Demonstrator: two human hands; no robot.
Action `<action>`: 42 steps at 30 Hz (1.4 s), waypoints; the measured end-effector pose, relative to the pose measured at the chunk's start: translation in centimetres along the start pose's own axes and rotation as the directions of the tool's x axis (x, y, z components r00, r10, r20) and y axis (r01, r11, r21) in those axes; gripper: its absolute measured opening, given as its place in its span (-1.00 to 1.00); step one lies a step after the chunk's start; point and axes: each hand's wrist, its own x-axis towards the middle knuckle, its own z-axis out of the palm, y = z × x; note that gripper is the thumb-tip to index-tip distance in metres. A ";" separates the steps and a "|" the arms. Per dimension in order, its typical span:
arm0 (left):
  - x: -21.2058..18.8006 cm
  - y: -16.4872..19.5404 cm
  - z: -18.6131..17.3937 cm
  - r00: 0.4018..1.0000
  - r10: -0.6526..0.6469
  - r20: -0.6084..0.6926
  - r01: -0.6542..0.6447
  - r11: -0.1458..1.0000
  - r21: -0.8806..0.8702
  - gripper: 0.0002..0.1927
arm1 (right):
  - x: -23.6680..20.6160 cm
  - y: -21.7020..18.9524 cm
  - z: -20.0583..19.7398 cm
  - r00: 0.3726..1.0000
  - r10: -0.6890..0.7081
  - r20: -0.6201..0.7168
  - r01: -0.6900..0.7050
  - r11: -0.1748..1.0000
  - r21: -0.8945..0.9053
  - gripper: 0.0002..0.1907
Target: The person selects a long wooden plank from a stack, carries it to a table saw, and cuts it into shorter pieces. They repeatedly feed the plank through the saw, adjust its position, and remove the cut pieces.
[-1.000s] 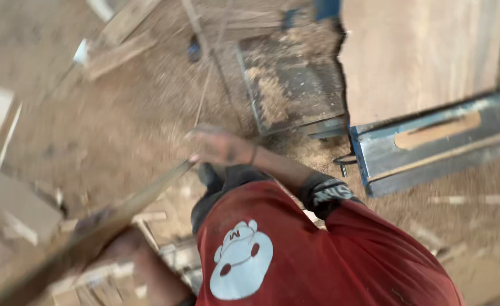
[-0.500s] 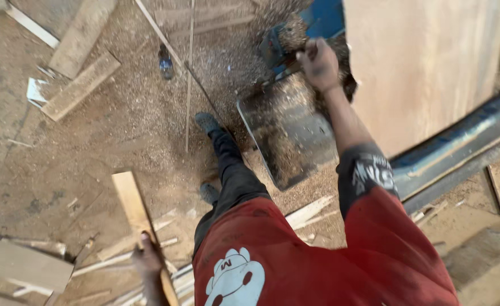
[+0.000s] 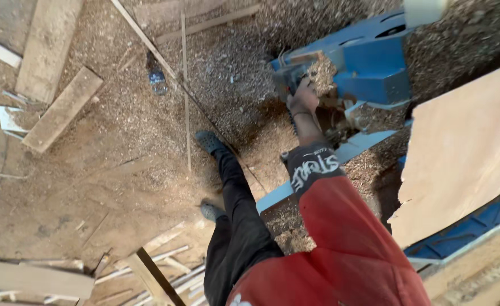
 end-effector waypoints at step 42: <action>-25.2 -32.7 8.1 0.120 0.875 0.469 -0.992 0.121 0.027 -0.63 | -63.1 58.2 0.4 0.950 0.077 -0.301 0.222 -0.845 0.486 -0.44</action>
